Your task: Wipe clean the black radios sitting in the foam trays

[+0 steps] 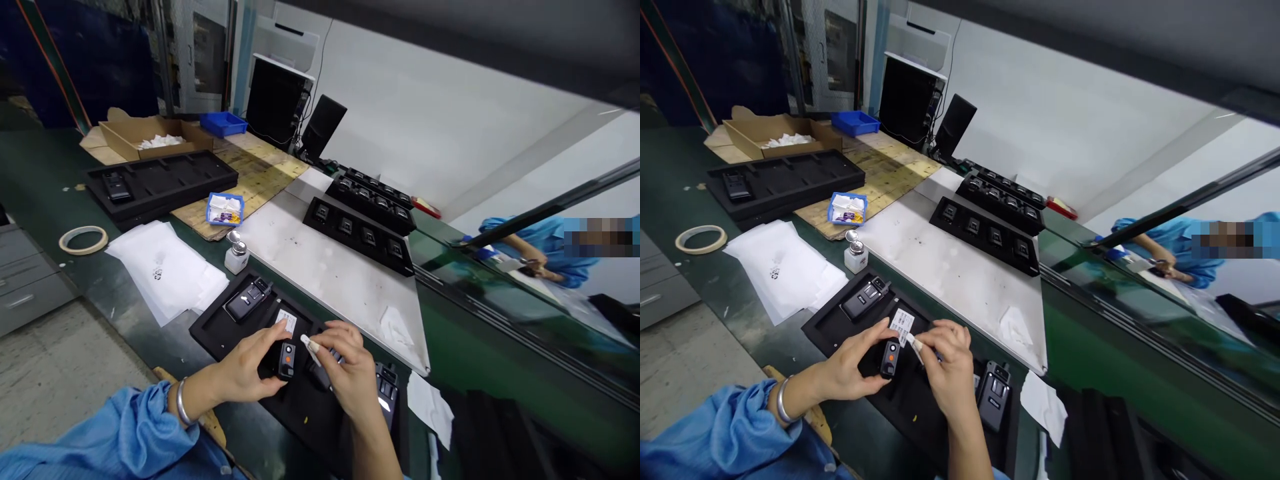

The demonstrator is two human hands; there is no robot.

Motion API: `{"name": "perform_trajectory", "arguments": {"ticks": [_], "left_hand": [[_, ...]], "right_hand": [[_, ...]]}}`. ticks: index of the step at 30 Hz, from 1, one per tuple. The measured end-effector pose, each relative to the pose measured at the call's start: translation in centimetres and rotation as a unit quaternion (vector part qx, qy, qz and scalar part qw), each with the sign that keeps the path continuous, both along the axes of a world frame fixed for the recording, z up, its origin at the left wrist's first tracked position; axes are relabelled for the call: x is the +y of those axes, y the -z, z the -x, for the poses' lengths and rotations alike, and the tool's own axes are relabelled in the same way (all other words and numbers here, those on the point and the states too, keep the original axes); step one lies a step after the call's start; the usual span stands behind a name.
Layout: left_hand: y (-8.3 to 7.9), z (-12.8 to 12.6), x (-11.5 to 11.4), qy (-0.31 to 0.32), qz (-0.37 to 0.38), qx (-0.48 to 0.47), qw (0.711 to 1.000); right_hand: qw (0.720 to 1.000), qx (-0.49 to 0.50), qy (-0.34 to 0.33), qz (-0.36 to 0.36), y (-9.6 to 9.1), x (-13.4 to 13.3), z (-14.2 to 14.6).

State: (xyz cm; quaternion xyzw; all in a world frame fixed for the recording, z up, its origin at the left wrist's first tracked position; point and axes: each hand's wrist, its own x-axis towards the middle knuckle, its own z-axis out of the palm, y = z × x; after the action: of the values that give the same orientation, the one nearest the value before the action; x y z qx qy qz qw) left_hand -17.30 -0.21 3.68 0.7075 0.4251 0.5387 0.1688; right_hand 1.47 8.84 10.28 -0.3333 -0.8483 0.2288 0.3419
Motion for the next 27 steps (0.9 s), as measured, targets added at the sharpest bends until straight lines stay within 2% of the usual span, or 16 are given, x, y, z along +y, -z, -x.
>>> {"name": "perform_trajectory", "arguments": {"ticks": [4,6,11,17,22,27], "left_hand": [[0.1,-0.2,0.1,-0.004,-0.003,0.003,1.000],[0.0,-0.2,0.1,-0.011,0.001,0.002,1.000],[0.1,-0.1,-0.1,-0.006,0.004,-0.001,1.000],[0.1,-0.2,-0.3,-0.020,-0.014,0.014,1.000],[-0.1,-0.3,-0.5,-0.012,-0.014,0.022,1.000],[0.0,-0.4,-0.4,-0.021,-0.016,0.024,0.999]], "right_hand": [[0.997,-0.021,-0.069,0.018,-0.4,-1.0,0.9],[0.996,-0.037,-0.079,0.023,-0.3,-0.7,1.2],[1.000,-0.003,0.001,-0.001,0.1,0.1,0.3],[0.997,-0.038,-0.061,0.013,-0.1,-0.8,0.7],[1.000,-0.009,0.011,-0.007,-0.1,-0.5,0.0],[0.997,-0.042,-0.070,0.018,-0.5,-1.7,1.0]]}}
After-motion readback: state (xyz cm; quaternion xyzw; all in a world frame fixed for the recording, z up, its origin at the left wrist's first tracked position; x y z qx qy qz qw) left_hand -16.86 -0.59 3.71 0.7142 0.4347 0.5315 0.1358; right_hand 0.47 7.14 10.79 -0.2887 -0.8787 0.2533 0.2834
